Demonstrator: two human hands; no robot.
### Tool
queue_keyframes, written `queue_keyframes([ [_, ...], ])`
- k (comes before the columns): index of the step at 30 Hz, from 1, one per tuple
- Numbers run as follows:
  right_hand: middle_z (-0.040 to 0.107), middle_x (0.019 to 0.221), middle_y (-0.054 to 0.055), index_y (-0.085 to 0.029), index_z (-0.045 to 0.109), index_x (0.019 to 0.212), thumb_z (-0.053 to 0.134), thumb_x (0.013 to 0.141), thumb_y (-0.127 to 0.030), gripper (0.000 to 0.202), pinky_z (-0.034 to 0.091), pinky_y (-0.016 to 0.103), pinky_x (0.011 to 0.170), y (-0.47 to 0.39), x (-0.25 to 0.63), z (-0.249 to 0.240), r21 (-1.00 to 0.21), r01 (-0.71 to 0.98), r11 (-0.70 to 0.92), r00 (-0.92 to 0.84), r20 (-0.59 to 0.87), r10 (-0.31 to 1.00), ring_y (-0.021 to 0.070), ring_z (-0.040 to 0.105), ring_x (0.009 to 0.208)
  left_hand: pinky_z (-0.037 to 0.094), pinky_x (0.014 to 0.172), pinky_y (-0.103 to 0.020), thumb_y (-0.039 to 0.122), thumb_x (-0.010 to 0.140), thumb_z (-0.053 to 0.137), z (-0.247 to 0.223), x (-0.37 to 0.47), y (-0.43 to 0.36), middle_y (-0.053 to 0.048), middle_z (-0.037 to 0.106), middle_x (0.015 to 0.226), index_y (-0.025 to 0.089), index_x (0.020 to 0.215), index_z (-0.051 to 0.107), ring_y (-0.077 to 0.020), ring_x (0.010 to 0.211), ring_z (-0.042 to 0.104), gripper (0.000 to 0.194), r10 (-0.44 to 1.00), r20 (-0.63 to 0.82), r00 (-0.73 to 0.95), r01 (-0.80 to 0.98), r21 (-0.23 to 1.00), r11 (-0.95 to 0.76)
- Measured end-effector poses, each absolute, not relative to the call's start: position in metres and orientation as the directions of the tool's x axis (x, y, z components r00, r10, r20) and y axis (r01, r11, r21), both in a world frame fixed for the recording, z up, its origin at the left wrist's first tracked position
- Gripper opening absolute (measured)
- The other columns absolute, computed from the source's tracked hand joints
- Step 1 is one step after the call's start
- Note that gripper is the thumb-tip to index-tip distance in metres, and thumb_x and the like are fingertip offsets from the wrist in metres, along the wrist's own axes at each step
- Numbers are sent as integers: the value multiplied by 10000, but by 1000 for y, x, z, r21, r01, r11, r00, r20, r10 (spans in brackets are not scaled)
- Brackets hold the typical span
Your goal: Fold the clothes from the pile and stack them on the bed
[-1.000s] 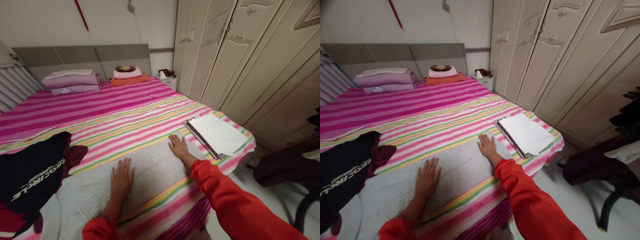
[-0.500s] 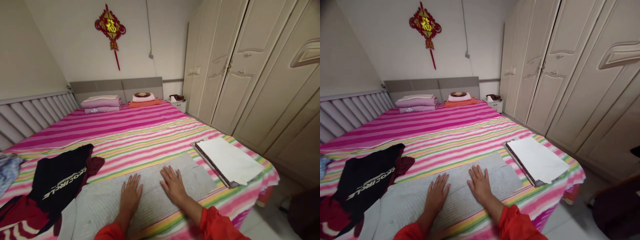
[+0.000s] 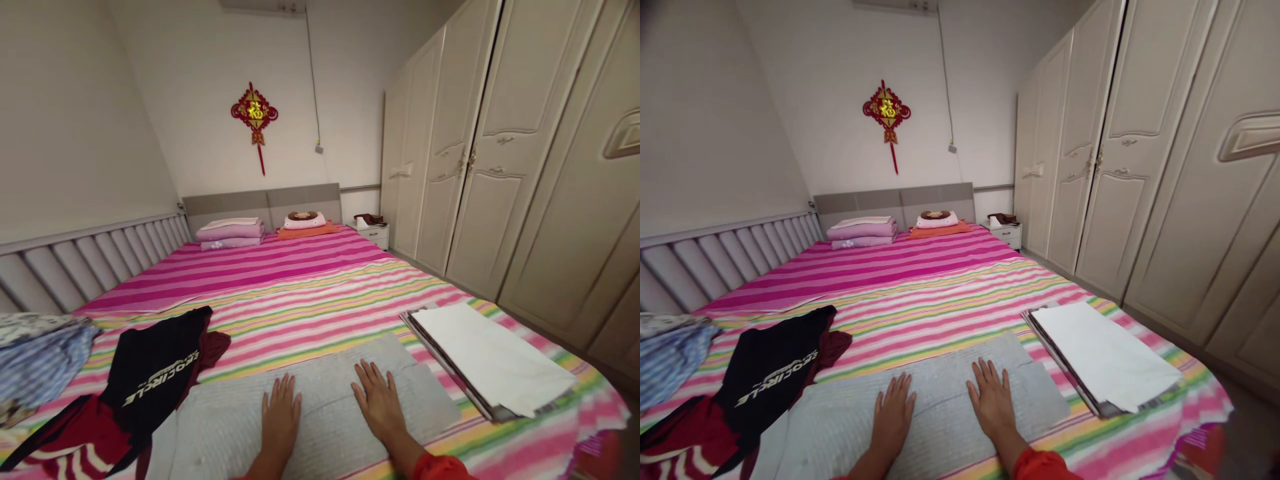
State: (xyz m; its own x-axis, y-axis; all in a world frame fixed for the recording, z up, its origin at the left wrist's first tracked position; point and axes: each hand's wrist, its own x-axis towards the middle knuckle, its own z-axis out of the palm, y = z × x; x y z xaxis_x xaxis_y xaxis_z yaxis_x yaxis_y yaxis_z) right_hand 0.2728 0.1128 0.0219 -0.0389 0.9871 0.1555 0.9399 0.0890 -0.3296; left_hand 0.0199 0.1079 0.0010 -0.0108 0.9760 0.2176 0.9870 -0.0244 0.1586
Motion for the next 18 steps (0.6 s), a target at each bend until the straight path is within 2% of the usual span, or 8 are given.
queue_keyframes([
  [3,409,1543,61,-247,476,1463,303,984,-479,559,168,554,1193,113,273,21,-331,939,87,-38,153,988,279,322,1456,299,1156,-555,284,950,371,-4,42,94,-73,390,1544,246,1449,471,-283,1440,350,511,977,203,58,978,184,-96],
  [6,404,1545,56,-240,479,1462,293,984,-472,563,170,548,1192,114,274,21,-316,944,91,-42,158,987,279,327,1454,309,1158,-536,296,930,415,-13,44,82,-45,399,1540,295,1451,464,-269,1442,351,523,958,244,152,963,184,-200],
  [8,416,1539,49,-253,489,1455,292,982,-472,557,181,546,1188,114,274,20,-303,949,88,-38,167,985,281,337,1449,325,1151,-523,300,921,430,-19,28,76,-37,412,1534,310,1442,476,-266,1433,369,522,952,268,145,965,173,-196],
  [11,438,1529,46,-270,489,1453,277,981,-479,559,203,542,1179,114,273,17,-273,958,86,-38,177,983,276,350,1443,353,1132,-507,315,924,422,-23,-20,66,-40,444,1518,301,1422,508,-263,1417,398,506,955,287,76,981,153,-124],
  [15,443,1530,61,-239,472,1464,259,982,-467,574,221,542,1166,114,274,14,-207,975,82,-44,183,982,269,359,1436,332,1138,-499,332,923,428,-17,-88,34,-66,504,1481,269,1398,542,-260,1410,410,492,940,339,-36,991,137,-12],
  [18,449,1527,71,-223,473,1460,244,988,-450,572,233,540,1154,111,274,14,-154,985,72,-42,187,981,264,371,1425,324,1131,-517,337,927,416,-5,-118,3,-94,539,1453,242,1374,560,-269,1399,420,478,918,356,-177,972,213,104],
])
